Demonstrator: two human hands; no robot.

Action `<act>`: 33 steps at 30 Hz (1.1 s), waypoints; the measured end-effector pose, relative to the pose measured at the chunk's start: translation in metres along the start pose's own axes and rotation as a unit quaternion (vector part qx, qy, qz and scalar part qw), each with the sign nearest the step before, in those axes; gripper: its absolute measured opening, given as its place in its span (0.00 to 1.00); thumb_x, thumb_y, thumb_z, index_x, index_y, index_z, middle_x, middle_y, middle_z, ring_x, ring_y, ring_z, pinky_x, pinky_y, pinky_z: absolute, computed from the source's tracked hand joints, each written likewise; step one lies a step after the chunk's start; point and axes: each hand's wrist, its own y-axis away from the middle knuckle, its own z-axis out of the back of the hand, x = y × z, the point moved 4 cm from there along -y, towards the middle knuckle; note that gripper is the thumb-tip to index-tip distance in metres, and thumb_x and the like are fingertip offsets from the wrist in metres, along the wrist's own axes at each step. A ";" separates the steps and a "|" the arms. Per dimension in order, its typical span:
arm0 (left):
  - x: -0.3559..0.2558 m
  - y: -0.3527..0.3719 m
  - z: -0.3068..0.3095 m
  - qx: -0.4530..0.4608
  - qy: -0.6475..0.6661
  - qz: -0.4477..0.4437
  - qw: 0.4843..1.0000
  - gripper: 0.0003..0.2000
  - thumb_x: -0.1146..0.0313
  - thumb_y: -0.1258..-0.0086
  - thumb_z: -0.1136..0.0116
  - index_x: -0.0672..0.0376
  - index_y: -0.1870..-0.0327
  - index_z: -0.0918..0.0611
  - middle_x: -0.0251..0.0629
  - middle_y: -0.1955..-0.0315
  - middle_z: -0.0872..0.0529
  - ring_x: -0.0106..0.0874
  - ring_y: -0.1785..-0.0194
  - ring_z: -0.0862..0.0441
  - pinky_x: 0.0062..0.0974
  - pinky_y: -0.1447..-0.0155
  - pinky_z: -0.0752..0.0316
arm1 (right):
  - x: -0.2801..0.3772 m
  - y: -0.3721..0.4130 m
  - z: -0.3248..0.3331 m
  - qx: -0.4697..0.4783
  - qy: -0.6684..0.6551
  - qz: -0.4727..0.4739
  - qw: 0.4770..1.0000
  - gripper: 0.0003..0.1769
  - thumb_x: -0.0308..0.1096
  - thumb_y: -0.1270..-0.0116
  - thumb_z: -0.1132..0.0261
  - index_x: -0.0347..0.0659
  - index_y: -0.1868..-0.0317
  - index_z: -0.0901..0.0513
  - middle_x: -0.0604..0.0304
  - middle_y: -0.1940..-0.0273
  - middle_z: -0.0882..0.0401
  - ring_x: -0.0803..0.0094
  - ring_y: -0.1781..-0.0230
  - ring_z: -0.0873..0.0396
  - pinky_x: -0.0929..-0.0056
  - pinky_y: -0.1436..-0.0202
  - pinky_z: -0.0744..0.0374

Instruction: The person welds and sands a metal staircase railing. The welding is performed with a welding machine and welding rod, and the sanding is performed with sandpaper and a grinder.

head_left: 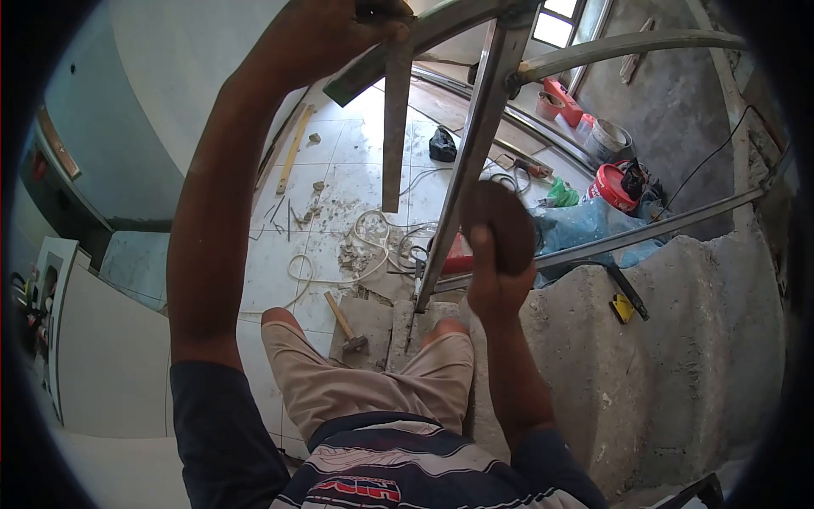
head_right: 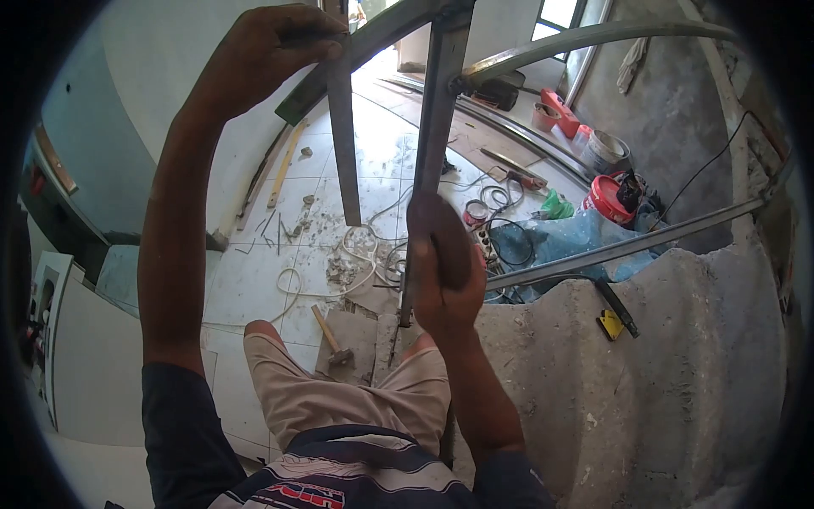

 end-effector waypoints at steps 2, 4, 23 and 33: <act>0.002 0.001 0.000 -0.003 0.017 0.010 1.000 0.09 0.72 0.37 0.35 0.65 0.59 0.11 0.46 0.66 0.10 0.34 0.63 0.13 0.31 0.54 0.20 | 0.015 -0.034 -0.022 -0.037 -0.003 0.066 0.997 0.19 0.27 0.28 0.38 0.30 0.39 0.23 0.52 0.50 0.18 0.68 0.50 0.18 0.72 0.47 0.22; 0.001 0.001 0.002 0.000 0.021 -0.001 1.000 0.09 0.72 0.37 0.35 0.66 0.59 0.11 0.47 0.66 0.10 0.35 0.64 0.13 0.31 0.54 0.20 | 0.016 -0.058 -0.039 -0.045 0.000 0.083 0.996 0.19 0.27 0.28 0.37 0.30 0.39 0.22 0.53 0.55 0.18 0.68 0.55 0.18 0.71 0.50 0.21; 0.018 -0.001 -0.003 -0.032 0.004 -0.127 0.991 0.09 0.66 0.34 0.35 0.61 0.58 0.11 0.42 0.67 0.10 0.35 0.65 0.14 0.33 0.53 0.22 | 0.003 -0.106 -0.104 -0.093 0.024 0.146 0.985 0.25 0.34 0.28 0.35 0.31 0.35 0.27 0.51 0.43 0.18 0.68 0.43 0.19 0.73 0.39 0.24; 0.018 -0.002 -0.001 -0.045 -0.020 -0.157 0.986 0.10 0.65 0.34 0.35 0.60 0.58 0.11 0.43 0.66 0.10 0.40 0.63 0.13 0.36 0.50 0.22 | 0.010 -0.122 -0.109 -0.099 0.049 0.167 0.980 0.26 0.29 0.28 0.36 0.30 0.33 0.28 0.50 0.39 0.21 0.67 0.38 0.22 0.71 0.36 0.25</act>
